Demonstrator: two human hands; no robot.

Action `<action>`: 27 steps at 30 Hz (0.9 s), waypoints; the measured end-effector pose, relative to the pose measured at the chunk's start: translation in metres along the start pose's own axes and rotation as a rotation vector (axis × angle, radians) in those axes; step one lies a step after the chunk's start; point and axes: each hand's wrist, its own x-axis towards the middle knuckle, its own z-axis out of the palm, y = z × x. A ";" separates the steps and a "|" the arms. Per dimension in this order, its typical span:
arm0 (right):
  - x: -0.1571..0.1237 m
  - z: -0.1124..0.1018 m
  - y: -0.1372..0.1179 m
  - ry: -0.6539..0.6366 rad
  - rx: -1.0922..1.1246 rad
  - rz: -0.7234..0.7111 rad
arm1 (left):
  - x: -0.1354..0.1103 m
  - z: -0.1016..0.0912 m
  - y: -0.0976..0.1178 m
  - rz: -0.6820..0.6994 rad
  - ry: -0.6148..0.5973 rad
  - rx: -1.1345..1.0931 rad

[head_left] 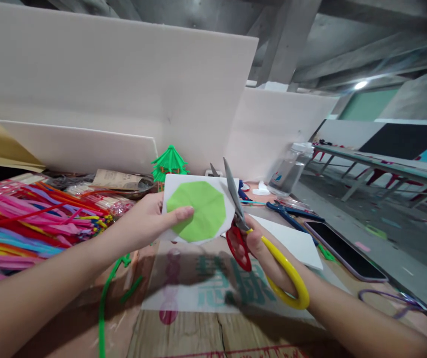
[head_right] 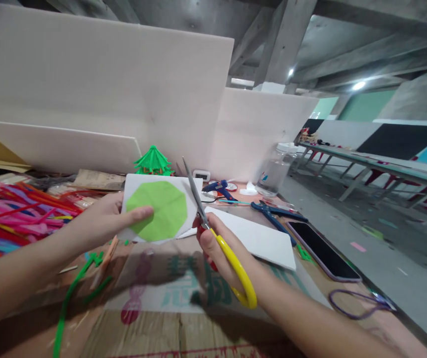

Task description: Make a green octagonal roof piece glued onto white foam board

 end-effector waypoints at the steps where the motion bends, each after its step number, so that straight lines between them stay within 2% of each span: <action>1: 0.000 0.001 0.001 -0.001 0.025 0.015 | 0.000 0.000 0.001 -0.004 0.003 -0.003; 7: 0.002 0.004 0.001 -0.031 0.171 0.116 | 0.006 -0.016 0.008 0.030 0.066 -0.077; 10: 0.006 0.000 -0.003 -0.014 0.114 0.056 | 0.010 -0.029 0.008 0.058 0.094 -0.045; 15: 0.010 -0.012 -0.011 0.032 -0.012 -0.020 | 0.012 -0.040 0.004 0.089 -0.007 0.066; 19: 0.008 -0.012 -0.016 0.108 0.074 0.039 | 0.011 -0.036 0.004 0.051 -0.047 0.092; 23: 0.004 -0.005 -0.020 0.103 0.229 0.043 | 0.008 -0.021 0.004 -0.021 -0.154 0.065; 27: 0.002 0.000 -0.024 0.078 0.147 0.030 | 0.003 -0.005 0.003 -0.028 -0.274 0.056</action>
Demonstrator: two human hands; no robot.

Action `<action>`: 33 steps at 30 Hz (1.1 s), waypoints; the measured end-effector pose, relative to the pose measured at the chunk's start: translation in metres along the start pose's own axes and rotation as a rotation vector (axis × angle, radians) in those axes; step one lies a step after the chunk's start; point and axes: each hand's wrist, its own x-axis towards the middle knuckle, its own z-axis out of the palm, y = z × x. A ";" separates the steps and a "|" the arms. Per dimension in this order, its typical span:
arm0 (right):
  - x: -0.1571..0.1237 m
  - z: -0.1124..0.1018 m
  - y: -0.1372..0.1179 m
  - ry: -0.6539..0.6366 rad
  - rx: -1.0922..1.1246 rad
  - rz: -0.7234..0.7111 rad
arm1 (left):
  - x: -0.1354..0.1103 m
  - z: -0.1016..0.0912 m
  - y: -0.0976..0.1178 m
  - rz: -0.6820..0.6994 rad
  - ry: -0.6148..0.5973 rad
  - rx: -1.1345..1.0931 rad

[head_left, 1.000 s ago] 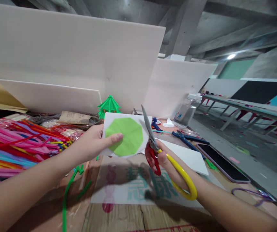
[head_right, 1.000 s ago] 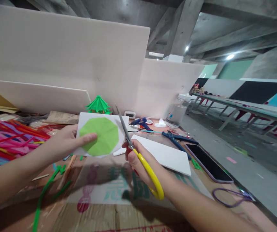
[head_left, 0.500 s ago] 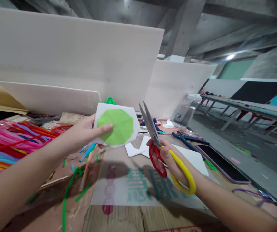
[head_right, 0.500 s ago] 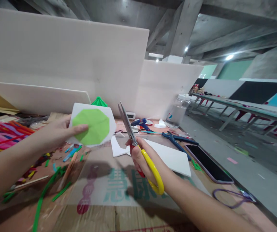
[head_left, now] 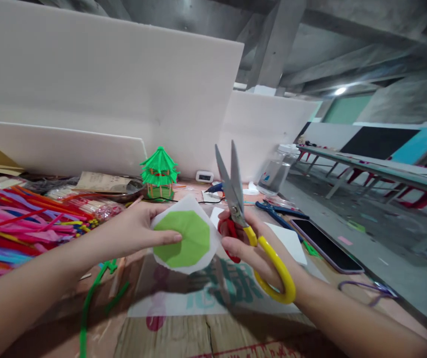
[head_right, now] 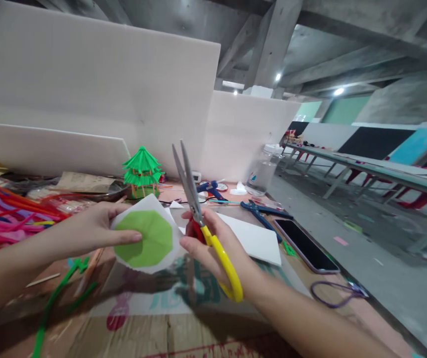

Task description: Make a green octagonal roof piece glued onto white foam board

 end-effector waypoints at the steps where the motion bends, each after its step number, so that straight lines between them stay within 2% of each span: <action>1: 0.000 0.001 0.000 -0.008 -0.025 0.005 | -0.001 0.003 0.000 0.009 -0.010 0.000; 7: 0.000 0.007 0.008 -0.074 -0.054 0.065 | -0.003 0.009 0.000 0.002 -0.038 0.116; 9: -0.002 0.009 0.008 -0.063 -0.039 0.041 | -0.001 0.010 -0.001 0.003 0.030 0.054; 12: -0.005 0.009 0.006 0.014 0.039 -0.009 | 0.002 0.013 -0.004 0.045 0.180 -0.152; 14: -0.005 0.008 0.003 0.058 0.052 -0.024 | 0.004 0.017 -0.008 0.083 0.201 -0.225; 17: -0.005 0.004 0.000 0.053 -0.006 -0.047 | 0.006 0.021 -0.012 0.129 0.206 -0.255; 21: -0.003 -0.006 -0.001 -0.056 -0.080 -0.104 | 0.004 0.010 -0.012 0.186 0.329 -0.282; 24: 0.001 -0.014 0.003 -0.086 -0.109 -0.103 | 0.001 -0.001 -0.008 0.199 0.375 -0.284; 27: 0.004 -0.016 0.006 -0.120 -0.153 -0.079 | -0.001 -0.006 -0.005 0.202 0.386 -0.298; 33: 0.001 -0.013 0.003 -0.208 -0.207 -0.041 | -0.001 -0.004 -0.002 0.167 0.302 -0.301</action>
